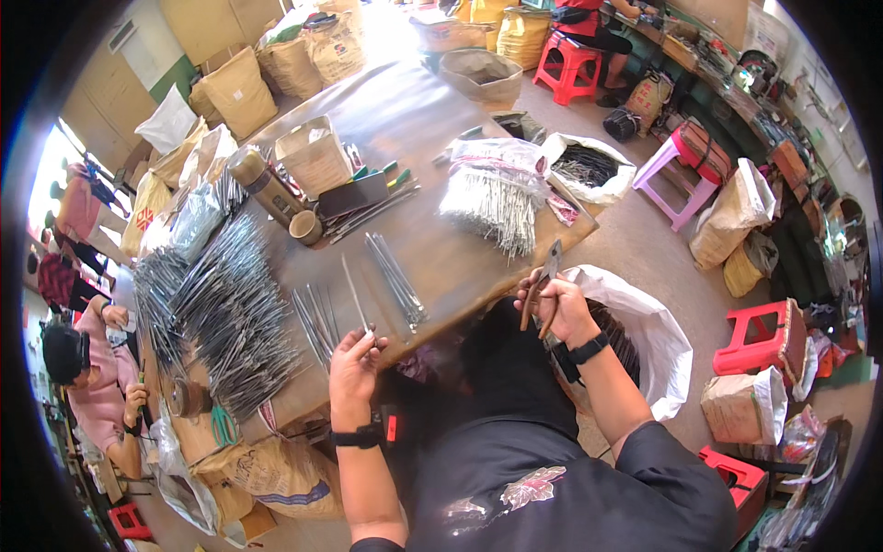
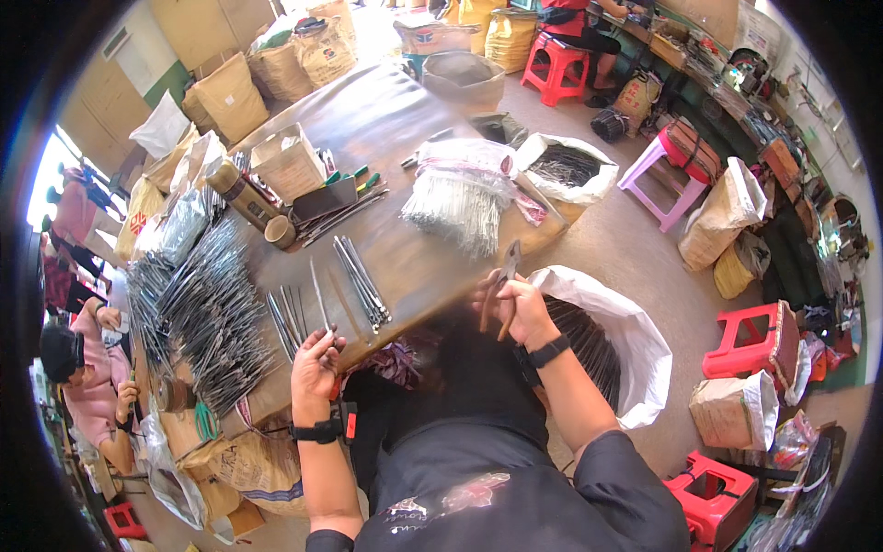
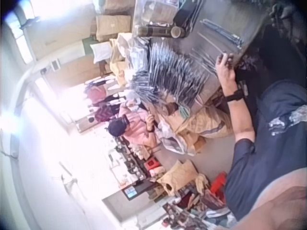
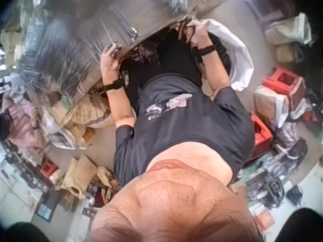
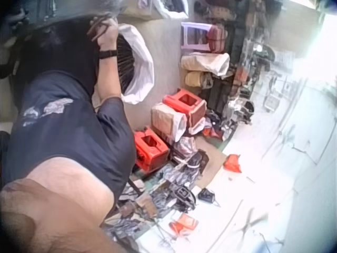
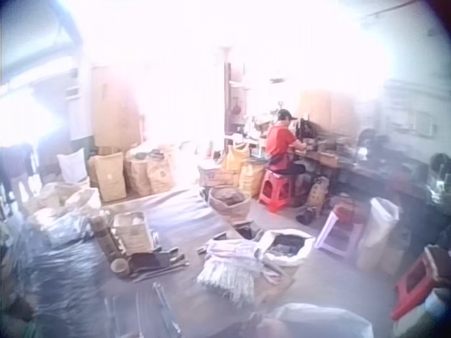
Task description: The person gathers a bundle of thin metal rods, places them on a wooden table, and then uses pliers to cut individual rods one at a time. The cut pieces are set aside on the table while the person continues the cutting process.
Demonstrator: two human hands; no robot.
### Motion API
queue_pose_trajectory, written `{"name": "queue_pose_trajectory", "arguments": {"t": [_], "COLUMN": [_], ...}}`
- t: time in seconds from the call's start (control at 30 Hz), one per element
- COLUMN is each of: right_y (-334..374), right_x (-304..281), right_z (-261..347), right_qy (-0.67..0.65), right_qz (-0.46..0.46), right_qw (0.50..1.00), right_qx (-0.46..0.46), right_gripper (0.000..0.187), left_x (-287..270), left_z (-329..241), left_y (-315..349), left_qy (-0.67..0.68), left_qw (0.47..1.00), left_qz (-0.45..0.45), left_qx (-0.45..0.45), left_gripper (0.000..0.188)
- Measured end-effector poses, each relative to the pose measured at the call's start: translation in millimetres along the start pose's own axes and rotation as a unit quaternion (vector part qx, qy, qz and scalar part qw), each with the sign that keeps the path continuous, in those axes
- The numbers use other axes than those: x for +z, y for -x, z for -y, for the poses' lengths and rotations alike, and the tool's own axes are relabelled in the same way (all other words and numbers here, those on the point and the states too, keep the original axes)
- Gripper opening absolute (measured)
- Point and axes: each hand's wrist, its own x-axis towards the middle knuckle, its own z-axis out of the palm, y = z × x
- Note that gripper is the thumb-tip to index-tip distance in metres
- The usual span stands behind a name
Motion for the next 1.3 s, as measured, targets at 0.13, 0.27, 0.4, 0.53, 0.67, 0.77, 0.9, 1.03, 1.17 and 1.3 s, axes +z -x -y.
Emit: {"name": "queue_pose_trajectory", "arguments": {"t": [0.13, 0.27, 0.4, 0.53, 0.67, 0.77, 0.9, 1.03, 1.17, 1.3], "right_y": [-32, -58, -40, -17, -36, -38, -8, 23, 45, 59], "right_x": [-2, 12, 19, 17, 21, 28, 49, 77, 104, 120], "right_z": [-9, -11, -8, -12, -1, 14, 8, -8, -27, -38], "right_qy": [0.180, 0.116, 0.036, 0.039, -0.029, -0.187, -0.103, 0.088, 0.150, 0.192], "right_qz": [-0.102, -0.123, -0.083, -0.075, -0.073, -0.026, 0.046, 0.040, 0.119, 0.145], "right_qw": [0.978, 0.985, 0.995, 0.990, 0.995, 0.977, 0.990, 0.995, 0.982, 0.970], "right_qx": [0.003, 0.015, 0.035, 0.109, 0.054, 0.099, 0.088, 0.022, 0.008, -0.038], "right_gripper": [0.011, 0.010, 0.012, 0.016, 0.015, 0.012, 0.011, 0.011, 0.017, 0.017], "left_x": [11, 21, 14, 5, 8, 15, 21, 27, 36, 41], "left_z": [4, 8, 4, -6, -6, -2, 1, 7, 18, 21], "left_y": [15, 22, 40, 54, 59, 63, 71, 79, 86, 90], "left_qy": [0.052, 0.048, 0.052, 0.007, 0.004, 0.003, -0.014, -0.061, -0.039, -0.047], "left_qw": [0.998, 0.996, 0.997, 1.000, 0.998, 0.997, 0.997, 0.993, 0.993, 0.989], "left_qz": [0.038, 0.074, 0.053, 0.023, 0.067, 0.079, 0.070, 0.098, 0.109, 0.140], "left_qx": [0.004, -0.015, -0.006, 0.000, 0.022, 0.012, 0.005, 0.001, -0.015, 0.004], "left_gripper": [0.016, 0.016, 0.019, 0.023, 0.025, 0.025, 0.024, 0.030, 0.025, 0.024]}}
